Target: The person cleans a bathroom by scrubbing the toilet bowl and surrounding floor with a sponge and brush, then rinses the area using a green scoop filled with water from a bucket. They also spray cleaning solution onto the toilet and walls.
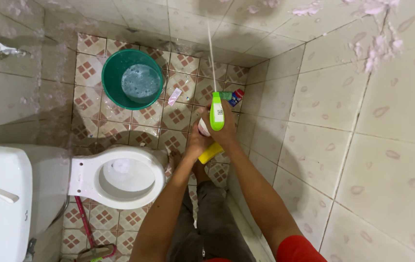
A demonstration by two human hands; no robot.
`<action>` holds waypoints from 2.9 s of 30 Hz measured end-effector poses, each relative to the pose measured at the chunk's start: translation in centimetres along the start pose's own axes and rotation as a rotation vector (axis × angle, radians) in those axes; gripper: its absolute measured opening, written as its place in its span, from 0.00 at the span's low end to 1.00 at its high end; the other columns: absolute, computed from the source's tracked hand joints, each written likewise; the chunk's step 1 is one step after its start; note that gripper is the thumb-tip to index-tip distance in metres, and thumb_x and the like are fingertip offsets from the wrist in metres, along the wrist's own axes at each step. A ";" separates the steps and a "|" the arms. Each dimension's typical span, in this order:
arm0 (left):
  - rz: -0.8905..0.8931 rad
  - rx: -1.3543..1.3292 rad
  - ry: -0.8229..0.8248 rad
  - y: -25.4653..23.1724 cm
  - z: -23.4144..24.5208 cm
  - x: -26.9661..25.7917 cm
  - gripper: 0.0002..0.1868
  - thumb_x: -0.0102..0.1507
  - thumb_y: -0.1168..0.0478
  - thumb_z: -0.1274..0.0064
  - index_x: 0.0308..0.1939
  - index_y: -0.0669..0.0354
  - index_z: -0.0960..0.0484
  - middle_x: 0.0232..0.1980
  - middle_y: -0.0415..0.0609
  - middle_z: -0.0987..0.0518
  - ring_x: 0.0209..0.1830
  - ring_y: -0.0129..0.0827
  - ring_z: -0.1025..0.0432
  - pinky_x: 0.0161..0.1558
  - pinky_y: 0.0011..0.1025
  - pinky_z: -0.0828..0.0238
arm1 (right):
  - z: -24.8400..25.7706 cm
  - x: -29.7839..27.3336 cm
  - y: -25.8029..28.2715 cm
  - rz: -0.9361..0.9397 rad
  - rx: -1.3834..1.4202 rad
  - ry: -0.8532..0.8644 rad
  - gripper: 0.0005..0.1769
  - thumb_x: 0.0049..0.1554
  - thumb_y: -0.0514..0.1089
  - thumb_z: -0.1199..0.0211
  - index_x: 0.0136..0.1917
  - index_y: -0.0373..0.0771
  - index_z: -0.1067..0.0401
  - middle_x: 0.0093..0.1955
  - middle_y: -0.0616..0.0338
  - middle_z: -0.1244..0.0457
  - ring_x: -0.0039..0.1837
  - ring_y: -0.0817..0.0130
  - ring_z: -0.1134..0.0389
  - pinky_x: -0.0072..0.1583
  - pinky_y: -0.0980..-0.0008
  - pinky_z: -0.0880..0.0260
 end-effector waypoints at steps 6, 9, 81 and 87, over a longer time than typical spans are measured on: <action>0.064 -0.022 -0.026 0.5 1.7 1.3 0.47 0.48 0.58 0.26 0.69 0.59 0.33 0.61 0.56 0.20 0.59 0.43 0.23 0.57 0.37 0.25 | -1.6 0.5 0.6 -0.040 0.027 -0.011 0.18 0.57 0.41 0.27 0.56 0.35 0.30 0.52 0.52 0.35 0.55 0.56 0.33 0.57 0.59 0.33; 0.077 -0.062 -0.020 0.8 2.2 1.6 0.45 0.50 0.56 0.27 0.68 0.59 0.33 0.60 0.55 0.19 0.58 0.41 0.22 0.57 0.36 0.25 | -2.1 1.2 1.9 0.029 0.036 0.020 0.20 0.56 0.40 0.28 0.58 0.33 0.30 0.54 0.49 0.36 0.56 0.53 0.34 0.57 0.57 0.34; -0.163 -0.769 -0.399 -4.3 20.0 -1.5 0.24 0.72 0.53 0.59 0.70 0.57 0.37 0.61 0.44 0.25 0.60 0.29 0.30 0.62 0.32 0.33 | -21.2 1.1 15.7 0.305 0.071 0.507 0.15 0.57 0.47 0.28 0.51 0.37 0.28 0.48 0.52 0.34 0.52 0.50 0.33 0.54 0.56 0.34; 0.018 -0.692 -0.548 -6.0 22.4 -4.3 0.36 0.73 0.33 0.78 0.65 0.59 0.33 0.55 0.50 0.22 0.55 0.34 0.27 0.62 0.32 0.34 | -23.1 -0.5 15.5 0.195 0.108 0.604 0.15 0.56 0.48 0.27 0.49 0.39 0.28 0.46 0.54 0.31 0.50 0.54 0.30 0.53 0.57 0.33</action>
Point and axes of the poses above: each hand's wrist, its own x-axis towards the middle knuckle, its own z-axis out of the back of the hand, y = z × x, the point moved 7 cm from there along x, towards the middle knuckle
